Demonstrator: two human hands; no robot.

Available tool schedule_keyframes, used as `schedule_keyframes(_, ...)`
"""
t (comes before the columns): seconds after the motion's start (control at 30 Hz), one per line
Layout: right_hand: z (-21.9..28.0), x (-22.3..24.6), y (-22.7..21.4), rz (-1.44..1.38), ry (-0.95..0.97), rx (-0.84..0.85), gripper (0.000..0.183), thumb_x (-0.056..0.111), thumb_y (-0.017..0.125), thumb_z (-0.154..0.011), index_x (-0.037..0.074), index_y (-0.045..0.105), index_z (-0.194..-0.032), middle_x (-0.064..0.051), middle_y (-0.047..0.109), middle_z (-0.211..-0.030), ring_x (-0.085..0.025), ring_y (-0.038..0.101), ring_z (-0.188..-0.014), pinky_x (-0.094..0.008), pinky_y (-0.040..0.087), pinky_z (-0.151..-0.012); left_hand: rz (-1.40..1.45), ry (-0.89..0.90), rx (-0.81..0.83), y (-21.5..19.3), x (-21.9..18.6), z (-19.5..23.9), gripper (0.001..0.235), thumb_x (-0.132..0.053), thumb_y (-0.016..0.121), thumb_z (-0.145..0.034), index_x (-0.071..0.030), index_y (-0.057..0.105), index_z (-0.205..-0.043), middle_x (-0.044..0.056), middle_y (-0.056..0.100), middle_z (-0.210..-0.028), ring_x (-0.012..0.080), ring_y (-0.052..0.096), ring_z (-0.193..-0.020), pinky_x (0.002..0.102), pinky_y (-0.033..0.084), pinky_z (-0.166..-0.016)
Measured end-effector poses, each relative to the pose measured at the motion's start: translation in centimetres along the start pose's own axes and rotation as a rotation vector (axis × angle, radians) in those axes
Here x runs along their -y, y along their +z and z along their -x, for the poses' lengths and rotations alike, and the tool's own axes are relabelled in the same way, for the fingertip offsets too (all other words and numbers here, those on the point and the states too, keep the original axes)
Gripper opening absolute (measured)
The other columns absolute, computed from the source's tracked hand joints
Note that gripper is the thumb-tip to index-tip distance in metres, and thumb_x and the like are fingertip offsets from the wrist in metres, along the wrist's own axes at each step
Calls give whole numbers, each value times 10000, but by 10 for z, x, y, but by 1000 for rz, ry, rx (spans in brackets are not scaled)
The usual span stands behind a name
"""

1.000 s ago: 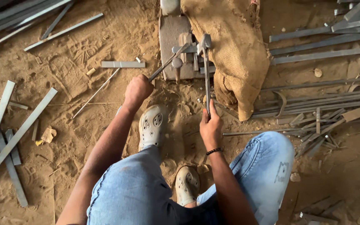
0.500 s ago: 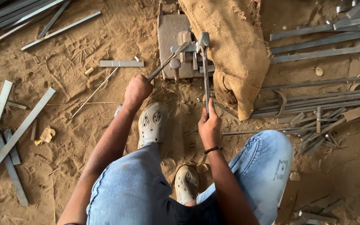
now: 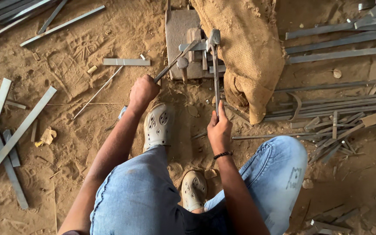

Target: The person sits on the ground and uses a hammer and chisel to cut and shape metal bars clamped in a vise. They repeatedly position the chisel, strike it with the hammer, and adjust the metal pieces.

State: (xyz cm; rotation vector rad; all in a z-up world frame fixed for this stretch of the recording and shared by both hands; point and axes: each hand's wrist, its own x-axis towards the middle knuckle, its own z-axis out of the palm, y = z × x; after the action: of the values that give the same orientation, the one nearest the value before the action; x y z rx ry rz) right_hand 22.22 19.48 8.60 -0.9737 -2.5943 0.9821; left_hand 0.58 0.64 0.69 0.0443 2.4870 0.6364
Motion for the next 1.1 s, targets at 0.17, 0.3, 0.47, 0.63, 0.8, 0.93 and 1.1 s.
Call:
schedule_keyframes(0.17, 1, -2, 0, -2, 47, 29, 473, 74, 620, -995, 74, 551, -1463, -305, 673, -890, -456, 692, -791, -482, 517, -606, -4, -14, 55, -3, -3, 0, 361, -350, 714, -906, -13, 744, -1029, 285, 725, -993, 428, 731, -940, 512, 576, -854)
schedule_keyframes(0.3, -3, -11, 4, 17, 47, 38, 479, 74, 631, -987, 70, 556, -1460, -301, 683, -899, -450, 697, -790, -481, 517, -611, 8, 16, 27, 9, 8, -7, 352, -333, 722, -892, -2, 748, -1009, 296, 721, -983, 441, 717, -947, 520, 570, -858)
schedule_keyframes(0.47, 0, -15, 10, -317, -64, -52, 445, 125, 668, -1034, 103, 545, -1462, -134, 681, -960, -244, 671, -751, -360, 505, -597, 14, 154, 32, 40, 41, -32, 319, -298, 725, -890, 6, 735, -985, 298, 713, -958, 457, 706, -927, 526, 569, -843)
schedule_keyframes(0.63, -10, -20, 1, -1137, 609, 123, 129, 204, 672, -1035, 137, 610, -1126, 57, 416, -600, -35, 359, -416, -203, 250, -336, 231, 432, 139, 54, 75, -45, 298, -310, 698, -922, -27, 670, -1013, 258, 703, -860, 443, 688, -834, 546, 538, -732)
schedule_keyframes(0.8, -47, -29, -16, -1006, 670, 16, 108, 185, 658, -1020, 112, 620, -1090, -18, 557, -660, -132, 513, -490, -286, 378, -411, 62, 455, 12, 38, 65, -22, 239, -285, 720, -935, -49, 696, -963, 253, 694, -906, 443, 667, -904, 541, 537, -792)
schedule_keyframes(0.93, -69, -13, -28, 229, -133, -253, 503, 105, 774, -929, 25, 578, -1386, -234, 653, -1214, -411, 621, -1144, -488, 492, -977, -201, 481, 51, 10, 36, -15, 219, -298, 732, -961, -90, 725, -1031, 216, 715, -1052, 385, 654, -1144, 486, 549, -989)
schedule_keyframes(1.1, -145, 0, 13, 108, -422, -190, 579, 80, 838, -1022, 58, 536, -1515, -244, 483, -1564, -418, 456, -1493, -470, 406, -1252, -88, 699, -126, 20, -34, -64, 761, -89, 676, -859, -56, 362, -1551, 326, 445, -1397, 479, 572, -1125, 562, 480, -967)
